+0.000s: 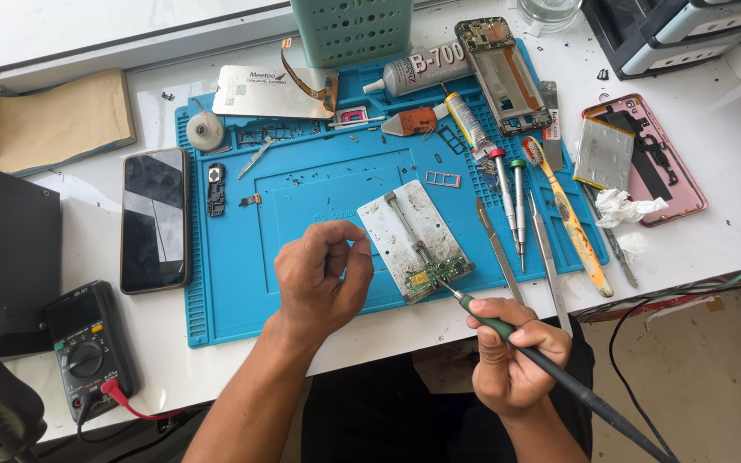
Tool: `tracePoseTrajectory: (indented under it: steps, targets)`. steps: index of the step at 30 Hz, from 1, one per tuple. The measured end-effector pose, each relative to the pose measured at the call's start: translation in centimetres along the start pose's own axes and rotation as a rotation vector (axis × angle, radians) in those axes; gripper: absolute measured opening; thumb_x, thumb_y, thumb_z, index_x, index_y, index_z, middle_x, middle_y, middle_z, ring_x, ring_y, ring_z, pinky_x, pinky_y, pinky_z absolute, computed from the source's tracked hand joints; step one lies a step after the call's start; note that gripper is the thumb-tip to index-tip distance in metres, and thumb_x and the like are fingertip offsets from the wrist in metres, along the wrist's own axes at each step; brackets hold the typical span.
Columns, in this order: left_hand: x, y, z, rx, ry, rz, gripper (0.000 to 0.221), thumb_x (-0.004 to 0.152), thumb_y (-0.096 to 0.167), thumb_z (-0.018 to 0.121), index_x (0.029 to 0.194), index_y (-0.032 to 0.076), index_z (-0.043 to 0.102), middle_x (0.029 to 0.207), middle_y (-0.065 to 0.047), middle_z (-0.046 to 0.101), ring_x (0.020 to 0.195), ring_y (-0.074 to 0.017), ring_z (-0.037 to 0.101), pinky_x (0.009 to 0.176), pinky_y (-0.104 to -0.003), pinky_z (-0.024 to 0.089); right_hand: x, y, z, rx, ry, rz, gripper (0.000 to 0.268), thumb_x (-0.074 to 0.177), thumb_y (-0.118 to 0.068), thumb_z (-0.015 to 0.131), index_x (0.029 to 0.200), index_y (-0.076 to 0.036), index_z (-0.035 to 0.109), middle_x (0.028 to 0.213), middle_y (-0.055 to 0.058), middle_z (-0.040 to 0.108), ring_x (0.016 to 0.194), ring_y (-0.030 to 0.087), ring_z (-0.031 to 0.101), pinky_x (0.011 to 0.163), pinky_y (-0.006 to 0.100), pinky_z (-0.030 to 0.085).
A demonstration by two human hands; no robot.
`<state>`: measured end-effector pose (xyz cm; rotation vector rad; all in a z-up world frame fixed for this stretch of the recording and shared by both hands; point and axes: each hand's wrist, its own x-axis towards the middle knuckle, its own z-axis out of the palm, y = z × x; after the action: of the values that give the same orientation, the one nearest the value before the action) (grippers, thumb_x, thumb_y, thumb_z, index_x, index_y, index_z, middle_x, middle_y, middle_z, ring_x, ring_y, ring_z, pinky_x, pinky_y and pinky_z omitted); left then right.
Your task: Applying flux and soldering components on a mobile phone circuit board.
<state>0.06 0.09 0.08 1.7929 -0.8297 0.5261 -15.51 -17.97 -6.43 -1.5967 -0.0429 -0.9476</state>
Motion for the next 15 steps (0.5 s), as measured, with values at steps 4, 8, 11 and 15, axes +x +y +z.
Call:
tracePoseTrajectory:
  steps: [4,8,11,15]
  targets:
    - [0.03,0.10,0.04,-0.006,0.011,-0.005,0.005,0.095,0.001,0.062,0.098,0.005,0.061,0.057,0.004,0.033,0.048,-0.0092,0.026,0.048,-0.027,0.026,-0.05,0.09,-0.12,-0.007,-0.001,-0.007,0.030,0.099,-0.007,0.059,0.107,-0.015,0.031,0.105,0.028,0.068,0.084,0.025,0.074,0.071,0.024,0.066]
    - [0.08,0.19,-0.02,-0.005,0.010,-0.006,0.005,0.095,0.001,0.062,0.098,0.005,0.061,0.057,0.004,0.034,0.048,-0.0096,0.027,0.048,-0.027,0.027,-0.05,0.07,-0.15,-0.018,-0.013,-0.015,0.031,0.099,-0.008,0.059,0.106,-0.016,0.030,0.105,0.027,0.068,0.080,0.024,0.074,0.070,0.025,0.065]
    - [0.05,0.16,0.00,-0.003,0.014,-0.005,0.005,0.095,0.002,0.062,0.098,0.005,0.062,0.057,0.004,0.034,0.048,-0.0098,0.027,0.048,-0.027,0.027,-0.23,0.32,-0.17,-0.008,-0.007,-0.015,0.031,0.099,-0.008,0.059,0.107,-0.016,0.031,0.105,0.027,0.068,0.080,0.024,0.073,0.069,0.025,0.065]
    - [-0.05,0.00,0.00,0.004,0.010,0.000,0.004,0.096,0.003,0.062,0.099,0.005,0.062,0.057,0.004,0.034,0.048,-0.0100,0.027,0.048,-0.028,0.027,-0.11,0.16,-0.03,-0.006,0.006,-0.004,0.031,0.099,-0.008,0.060,0.107,-0.016,0.031,0.106,0.028,0.068,0.085,0.025,0.074,0.070,0.025,0.066]
